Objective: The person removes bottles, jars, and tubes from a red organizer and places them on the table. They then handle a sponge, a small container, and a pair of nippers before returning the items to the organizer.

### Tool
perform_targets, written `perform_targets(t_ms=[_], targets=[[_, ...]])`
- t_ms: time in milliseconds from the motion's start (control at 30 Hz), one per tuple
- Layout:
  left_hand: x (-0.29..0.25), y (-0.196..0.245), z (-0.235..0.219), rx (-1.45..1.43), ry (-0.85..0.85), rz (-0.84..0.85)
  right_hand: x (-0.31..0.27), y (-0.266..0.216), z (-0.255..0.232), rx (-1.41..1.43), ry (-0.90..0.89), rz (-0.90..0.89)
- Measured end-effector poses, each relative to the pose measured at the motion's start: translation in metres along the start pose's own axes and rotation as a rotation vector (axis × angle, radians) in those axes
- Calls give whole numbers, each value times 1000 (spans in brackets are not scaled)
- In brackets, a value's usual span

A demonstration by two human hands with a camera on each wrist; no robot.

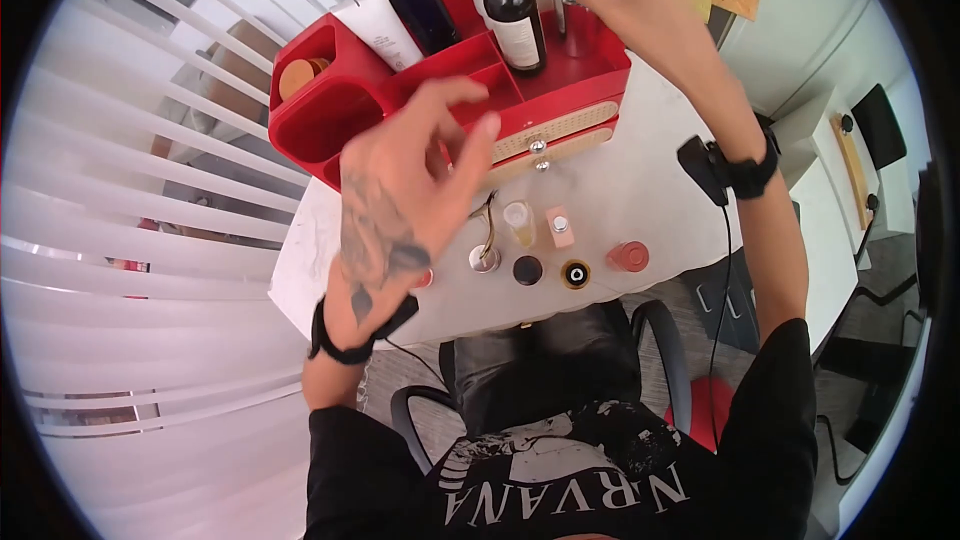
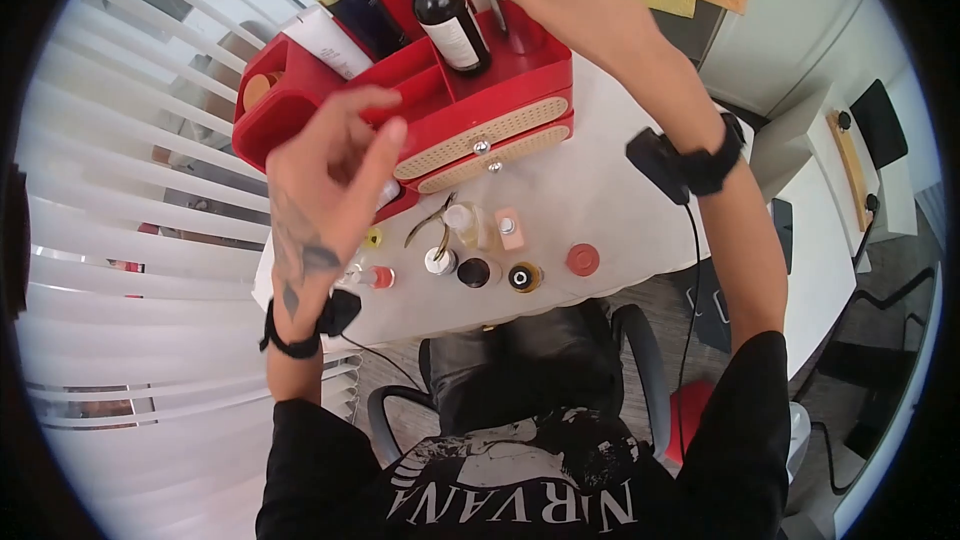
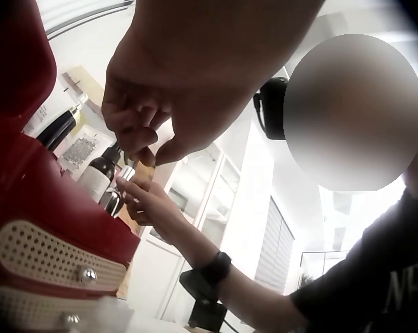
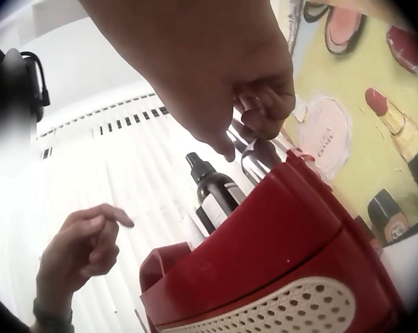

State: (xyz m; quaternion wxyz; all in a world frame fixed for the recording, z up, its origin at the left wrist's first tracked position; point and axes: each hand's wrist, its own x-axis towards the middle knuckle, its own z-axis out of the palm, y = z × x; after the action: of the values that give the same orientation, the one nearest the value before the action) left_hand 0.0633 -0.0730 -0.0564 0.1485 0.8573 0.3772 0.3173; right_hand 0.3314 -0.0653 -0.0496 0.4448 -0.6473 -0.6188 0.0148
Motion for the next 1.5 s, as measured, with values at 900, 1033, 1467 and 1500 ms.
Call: perform_targets(t_ms=[900,1033,1467,1500], targets=[[-63,-57,55,-156,-477,-26,-98,35,52,10,-1014,-270],[-64,-60,56,-192,-459,-30,-100,54,22,314,-752,-145],[-41,-42,44,-253,-222,47,-113,60,-25,128,-599,-49],[-36,-35,34,-303,-162,75,-111,54,-35,164,-504,-85]])
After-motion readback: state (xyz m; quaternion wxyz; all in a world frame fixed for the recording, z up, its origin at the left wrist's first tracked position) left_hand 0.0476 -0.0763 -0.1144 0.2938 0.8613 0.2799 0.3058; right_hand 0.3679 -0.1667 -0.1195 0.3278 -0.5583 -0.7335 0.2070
